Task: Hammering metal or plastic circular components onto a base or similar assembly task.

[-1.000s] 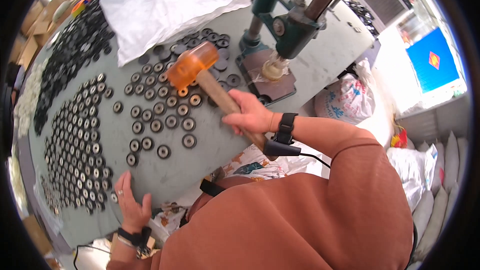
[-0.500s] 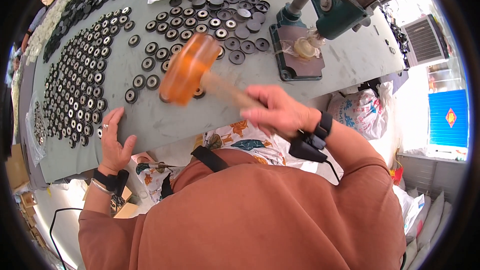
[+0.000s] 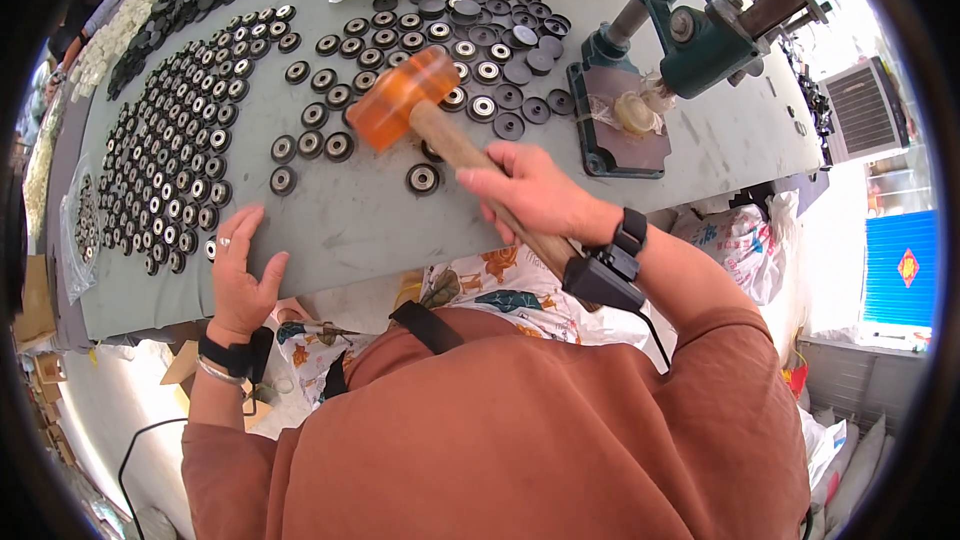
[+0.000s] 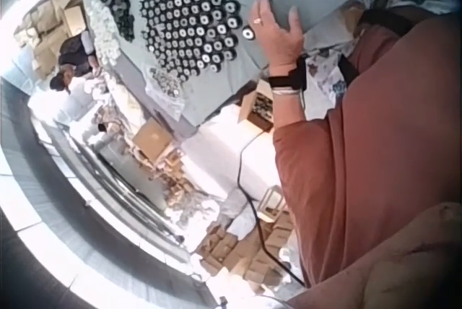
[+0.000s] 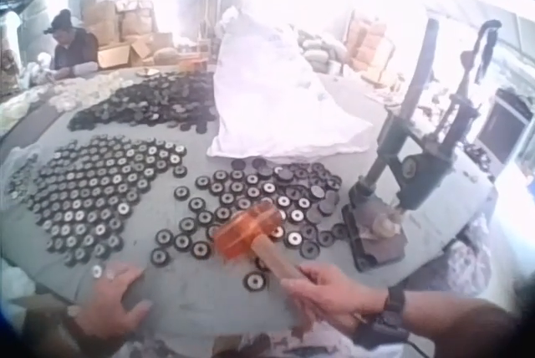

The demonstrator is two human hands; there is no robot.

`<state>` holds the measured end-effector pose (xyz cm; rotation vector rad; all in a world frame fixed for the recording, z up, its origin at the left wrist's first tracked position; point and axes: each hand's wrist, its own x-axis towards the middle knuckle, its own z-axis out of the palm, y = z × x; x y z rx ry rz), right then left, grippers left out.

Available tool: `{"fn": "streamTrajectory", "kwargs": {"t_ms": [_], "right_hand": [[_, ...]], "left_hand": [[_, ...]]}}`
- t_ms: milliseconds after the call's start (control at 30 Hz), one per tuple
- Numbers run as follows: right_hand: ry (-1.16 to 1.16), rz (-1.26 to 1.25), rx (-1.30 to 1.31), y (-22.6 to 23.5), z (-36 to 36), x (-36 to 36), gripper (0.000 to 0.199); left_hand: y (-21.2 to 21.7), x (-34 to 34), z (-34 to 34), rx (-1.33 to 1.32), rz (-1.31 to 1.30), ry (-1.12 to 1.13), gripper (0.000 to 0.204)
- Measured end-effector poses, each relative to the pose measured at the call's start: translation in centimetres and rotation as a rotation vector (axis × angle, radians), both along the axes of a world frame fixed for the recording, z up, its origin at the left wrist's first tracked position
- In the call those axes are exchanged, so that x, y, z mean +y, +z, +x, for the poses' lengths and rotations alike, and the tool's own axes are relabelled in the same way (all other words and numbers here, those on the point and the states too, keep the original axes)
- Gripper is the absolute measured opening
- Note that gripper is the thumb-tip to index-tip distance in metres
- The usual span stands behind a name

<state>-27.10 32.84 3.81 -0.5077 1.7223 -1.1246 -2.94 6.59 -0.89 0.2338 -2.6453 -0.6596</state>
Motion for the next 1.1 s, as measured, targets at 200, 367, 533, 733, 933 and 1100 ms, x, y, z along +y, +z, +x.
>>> {"fn": "streamTrajectory", "kwargs": {"t_ms": [200,367,533,733,933,1100], "right_hand": [[-0.132,-0.085,0.070,0.5,-1.3,0.0,0.028],[-0.107,-0.219,0.012,2.0,-0.1,1.2,0.025],[-0.017,-0.324,-0.169,1.5,1.6,0.6,0.033],[0.062,-0.420,-0.128,-2.2,0.4,-3.0,0.039],[-0.057,-0.425,0.271,-1.6,-2.4,-8.3,0.034],[-0.115,-0.373,0.368,0.9,-1.1,-6.2,0.030]], "left_hand": [[-1.1,0.3,0.2,0.070,-0.093,0.024,0.051],[-1.0,0.8,-0.1,0.018,-0.108,0.146,0.056],[-1.5,0.9,-3.6,-0.085,-0.186,0.269,0.068],[-2.3,3.4,-7.7,-0.271,-0.287,0.298,0.065],[-1.7,4.5,-8.4,-0.151,-0.246,0.316,0.063],[0.5,3.4,-1.2,0.036,-0.215,0.440,0.046]]}}
